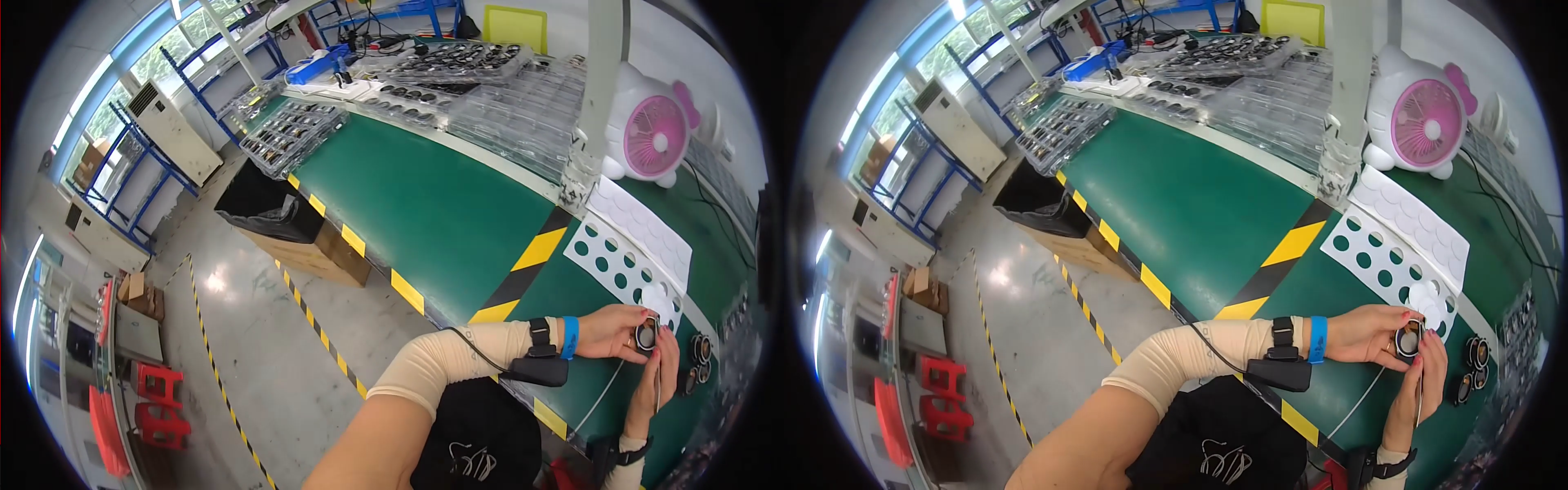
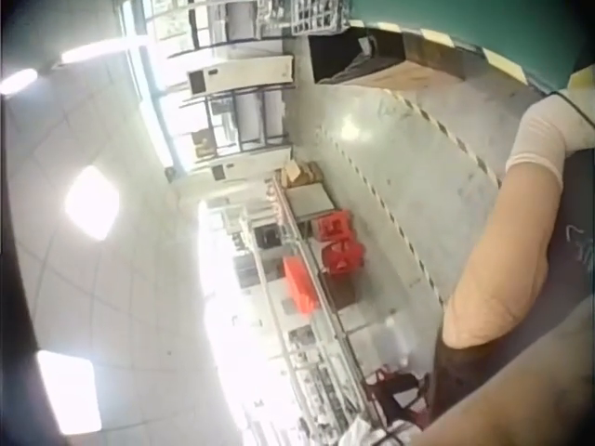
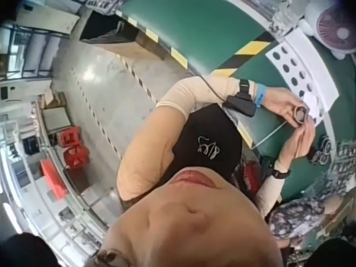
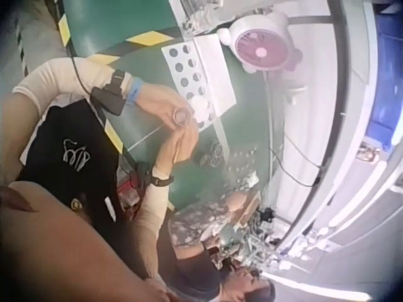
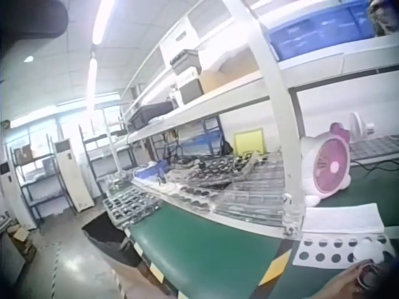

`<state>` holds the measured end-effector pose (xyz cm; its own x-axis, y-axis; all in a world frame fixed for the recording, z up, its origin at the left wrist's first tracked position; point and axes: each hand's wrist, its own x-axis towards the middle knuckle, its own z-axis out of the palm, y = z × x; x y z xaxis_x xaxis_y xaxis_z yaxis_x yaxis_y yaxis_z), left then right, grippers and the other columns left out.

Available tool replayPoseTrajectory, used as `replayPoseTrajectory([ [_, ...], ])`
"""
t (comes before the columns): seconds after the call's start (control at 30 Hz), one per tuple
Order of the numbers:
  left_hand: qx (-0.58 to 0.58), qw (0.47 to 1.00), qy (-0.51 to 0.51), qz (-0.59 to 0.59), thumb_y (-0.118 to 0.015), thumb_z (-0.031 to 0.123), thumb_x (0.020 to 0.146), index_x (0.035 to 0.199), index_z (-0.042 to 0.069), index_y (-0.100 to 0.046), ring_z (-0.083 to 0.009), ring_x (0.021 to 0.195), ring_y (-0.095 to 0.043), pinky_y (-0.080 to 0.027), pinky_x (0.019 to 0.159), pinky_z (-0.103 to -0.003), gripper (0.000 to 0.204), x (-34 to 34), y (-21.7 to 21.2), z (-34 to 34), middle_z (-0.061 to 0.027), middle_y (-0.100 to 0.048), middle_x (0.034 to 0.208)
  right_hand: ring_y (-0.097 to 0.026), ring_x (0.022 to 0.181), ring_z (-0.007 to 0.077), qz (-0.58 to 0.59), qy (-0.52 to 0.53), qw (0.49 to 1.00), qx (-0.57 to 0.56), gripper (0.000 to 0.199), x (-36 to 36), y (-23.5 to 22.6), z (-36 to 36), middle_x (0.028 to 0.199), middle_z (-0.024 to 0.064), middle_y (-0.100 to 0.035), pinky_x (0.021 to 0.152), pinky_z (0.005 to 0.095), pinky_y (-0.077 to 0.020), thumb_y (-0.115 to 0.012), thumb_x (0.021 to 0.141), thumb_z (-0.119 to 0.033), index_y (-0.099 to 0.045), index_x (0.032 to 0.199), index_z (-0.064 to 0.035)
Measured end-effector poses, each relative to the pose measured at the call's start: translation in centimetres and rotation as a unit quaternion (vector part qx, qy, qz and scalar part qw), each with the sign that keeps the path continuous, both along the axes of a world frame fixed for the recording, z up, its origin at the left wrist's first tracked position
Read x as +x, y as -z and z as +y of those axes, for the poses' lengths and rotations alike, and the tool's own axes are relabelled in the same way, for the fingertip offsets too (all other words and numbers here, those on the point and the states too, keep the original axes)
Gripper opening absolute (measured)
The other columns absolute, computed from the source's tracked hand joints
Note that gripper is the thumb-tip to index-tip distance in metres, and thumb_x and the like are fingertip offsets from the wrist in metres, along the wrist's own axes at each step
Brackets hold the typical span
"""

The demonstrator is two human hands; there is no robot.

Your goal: The person picks up a watch component and uses tweezers to peel a white circular sticker from a sheet. They place the sticker onto the component, pressing it down by hand, and then use the tweezers to apply a second, smaller adhesive piece to the same part.

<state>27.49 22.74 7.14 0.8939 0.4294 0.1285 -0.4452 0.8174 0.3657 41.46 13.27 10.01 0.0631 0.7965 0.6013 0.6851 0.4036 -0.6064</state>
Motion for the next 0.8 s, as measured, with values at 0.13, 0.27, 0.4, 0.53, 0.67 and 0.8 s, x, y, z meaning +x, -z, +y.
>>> replayPoseTrajectory([
  [0.13,0.018,1.0,-0.004,0.003,-0.036,0.022,0.096,0.129,0.007,-0.034,-0.0178,0.101,-0.054,-0.044,0.093,-0.04,0.037,0.6,0.3,0.4,-0.0069,-0.05,0.108,-0.051,0.109,0.0283,-0.017,-0.005,1.0,0.013,0.022,0.5,0.2,0.3,0.114,0.0174,-0.054,0.095,0.0351,-0.0364,-0.042,0.087,0.003,-0.054,0.105,0.0073],
  [0.27,0.017,1.0,-0.015,-0.01,-0.035,0.023,0.096,0.129,0.007,-0.033,-0.0183,0.101,-0.054,-0.044,0.093,-0.04,0.037,1.1,0.7,0.6,-0.0075,-0.05,0.11,-0.05,0.109,0.0285,-0.031,-0.008,0.999,0.013,0.022,0.4,0.1,0.3,0.115,0.0174,-0.054,0.096,0.0354,-0.0357,-0.042,0.087,0.003,-0.054,0.105,0.0072],
  [0.4,0.022,0.999,-0.025,-0.015,-0.035,0.023,0.096,0.127,0.006,-0.035,-0.0188,0.101,-0.054,-0.044,0.093,-0.04,0.036,0.7,0.2,0.6,-0.008,-0.05,0.11,-0.049,0.11,0.0286,-0.037,-0.008,0.999,0.013,0.021,0.3,0.1,0.3,0.115,0.0174,-0.053,0.096,0.0356,-0.035,-0.042,0.087,0.003,-0.054,0.104,0.0072],
  [0.53,0.036,0.999,-0.016,-0.01,-0.036,0.025,0.096,0.123,0.006,-0.038,-0.0191,0.101,-0.054,-0.044,0.093,-0.039,0.033,0.8,0.6,0.6,-0.0084,-0.051,0.108,-0.049,0.11,0.0281,-0.035,-0.01,0.999,0.011,0.02,0.7,0.3,0.3,0.116,0.0171,-0.053,0.096,0.0353,-0.0348,-0.043,0.087,0.003,-0.053,0.104,0.0073],
  [0.67,0.032,0.999,-0.011,-0.023,-0.036,0.031,0.095,0.118,0.006,-0.041,-0.0198,0.099,-0.055,-0.045,0.091,-0.039,0.034,1.2,1.5,1.2,-0.0087,-0.052,0.106,-0.049,0.11,0.0267,-0.01,-0.009,1.0,0.0,0.02,0.6,0.9,0.3,0.116,0.0162,-0.052,0.096,0.0341,-0.0349,-0.045,0.087,0.003,-0.053,0.104,0.0075],
  [0.8,0.014,0.999,-0.006,-0.039,-0.035,0.038,0.094,0.113,0.007,-0.043,-0.021,0.097,-0.056,-0.046,0.089,-0.038,0.037,0.7,0.8,0.9,-0.0089,-0.053,0.106,-0.048,0.11,0.0264,0.034,-0.011,0.999,-0.041,0.021,0.9,1.5,0.3,0.118,0.0164,-0.051,0.095,0.0335,-0.0358,-0.045,0.086,0.004,-0.053,0.105,0.0078],
])
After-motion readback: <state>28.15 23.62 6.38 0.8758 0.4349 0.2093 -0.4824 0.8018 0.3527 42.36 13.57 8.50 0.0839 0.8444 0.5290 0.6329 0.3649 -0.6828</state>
